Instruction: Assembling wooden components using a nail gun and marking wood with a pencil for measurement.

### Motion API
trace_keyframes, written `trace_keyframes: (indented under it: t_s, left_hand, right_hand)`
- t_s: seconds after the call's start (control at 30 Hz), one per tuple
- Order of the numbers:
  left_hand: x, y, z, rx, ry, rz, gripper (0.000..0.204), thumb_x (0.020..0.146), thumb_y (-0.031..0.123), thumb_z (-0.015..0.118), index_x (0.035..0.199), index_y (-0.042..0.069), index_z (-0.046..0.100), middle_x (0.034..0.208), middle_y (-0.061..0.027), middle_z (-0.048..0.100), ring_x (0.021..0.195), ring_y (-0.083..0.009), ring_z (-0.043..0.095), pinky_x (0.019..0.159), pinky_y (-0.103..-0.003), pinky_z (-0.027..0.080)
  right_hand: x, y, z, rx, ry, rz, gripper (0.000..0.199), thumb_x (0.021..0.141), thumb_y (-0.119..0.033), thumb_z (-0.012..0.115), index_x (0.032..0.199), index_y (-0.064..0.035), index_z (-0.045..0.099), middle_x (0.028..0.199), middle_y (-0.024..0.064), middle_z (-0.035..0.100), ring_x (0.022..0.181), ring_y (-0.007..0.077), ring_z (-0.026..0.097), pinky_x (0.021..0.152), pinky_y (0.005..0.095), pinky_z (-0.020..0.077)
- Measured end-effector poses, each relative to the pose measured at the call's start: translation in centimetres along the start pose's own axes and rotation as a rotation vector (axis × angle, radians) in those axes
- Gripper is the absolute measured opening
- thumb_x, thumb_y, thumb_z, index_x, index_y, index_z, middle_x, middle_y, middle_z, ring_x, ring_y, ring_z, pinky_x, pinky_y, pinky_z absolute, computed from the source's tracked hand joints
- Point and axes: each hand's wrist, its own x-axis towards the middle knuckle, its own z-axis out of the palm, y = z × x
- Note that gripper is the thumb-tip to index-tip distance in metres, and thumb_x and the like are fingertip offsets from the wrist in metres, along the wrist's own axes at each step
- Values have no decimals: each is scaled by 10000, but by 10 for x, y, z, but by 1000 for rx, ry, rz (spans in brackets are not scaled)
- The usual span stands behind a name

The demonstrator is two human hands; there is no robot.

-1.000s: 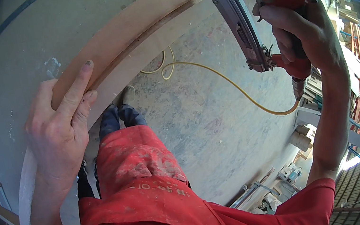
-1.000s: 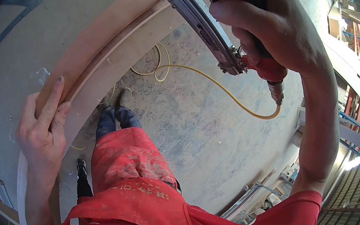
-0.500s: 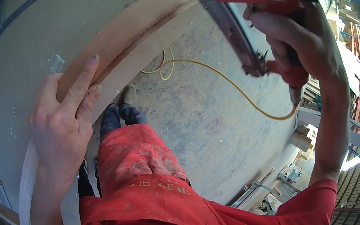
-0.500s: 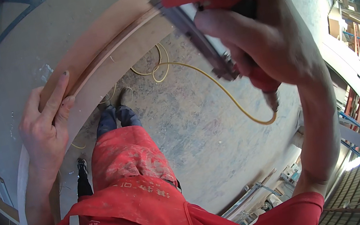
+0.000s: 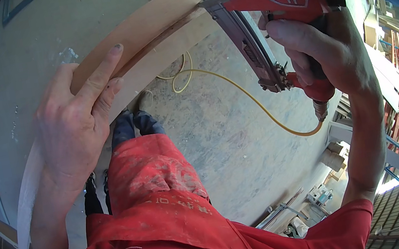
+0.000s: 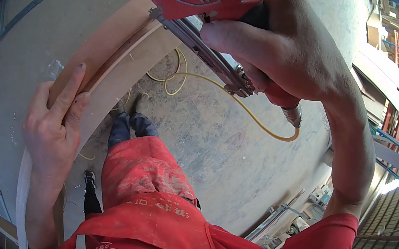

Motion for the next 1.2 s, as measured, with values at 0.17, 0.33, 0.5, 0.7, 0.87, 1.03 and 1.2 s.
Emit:
trace_keyframes:
  t_s: [0.17, 0.33, 0.5, 0.7, 0.87, 1.03, 1.2]
  left_hand:
    - [0, 0, 0, 8, -6, -1, 473, 902, 215, 781, 1370, 240, 718, 918, -117, 606, 743, -292, 621, 672, -428, 522]
    - [2, 3, -2, 8, -21, -17, 457, 916, 211, 771, 1369, 234, 718, 936, -119, 609, 753, -302, 628, 677, -433, 525]
    - [-6, 1, -5, 49, -23, -14, 428, 953, 280, 723, 1379, 302, 700, 1035, -167, 625, 859, -353, 664, 737, -455, 565]
    - [-52, -16, -29, 41, 18, -66, 453, 914, 189, 765, 1358, 263, 720, 1096, -155, 643, 927, -339, 664, 810, -442, 555]
    - [-66, -27, -27, -31, 16, -124, 457, 891, 211, 785, 1341, 267, 733, 1062, -125, 650, 910, -323, 665, 792, -436, 557]
    - [-63, -27, -24, 21, 55, -78, 466, 878, 218, 793, 1337, 273, 736, 1035, -114, 646, 893, -312, 665, 771, -429, 559]
    - [-63, -27, -23, -21, 65, -100, 472, 868, 209, 803, 1331, 269, 741, 1021, -117, 644, 868, -307, 664, 755, -427, 553]
  right_hand:
    - [-1, -2, -1, -26, 1, 6, 334, 903, -289, 693, 1071, 0, 690, 514, -6, 530, 401, 86, 507, 439, 269, 427]
    - [0, -4, 3, -165, 62, -167, 280, 950, -253, 669, 1062, 2, 692, 511, -5, 532, 398, 79, 506, 439, 250, 403]
    - [-5, -14, 4, -130, -26, -12, 257, 968, -228, 659, 1065, 7, 695, 508, -5, 536, 398, 75, 508, 448, 237, 392]
    - [-12, -14, 36, 55, -61, -129, 281, 955, -232, 665, 1079, 19, 689, 516, 1, 548, 405, 83, 509, 466, 245, 395]
    - [-9, -17, 35, 27, -84, -84, 301, 946, -255, 669, 1083, 13, 679, 526, 7, 557, 402, 92, 512, 468, 250, 402]
    - [-8, -19, 35, -14, -95, -73, 299, 938, -256, 670, 1076, 10, 677, 519, 7, 541, 403, 98, 515, 460, 260, 418]
    - [-7, -17, 35, 39, -97, -48, 304, 934, -257, 668, 1072, 13, 676, 518, 2, 524, 402, 101, 512, 455, 264, 427]
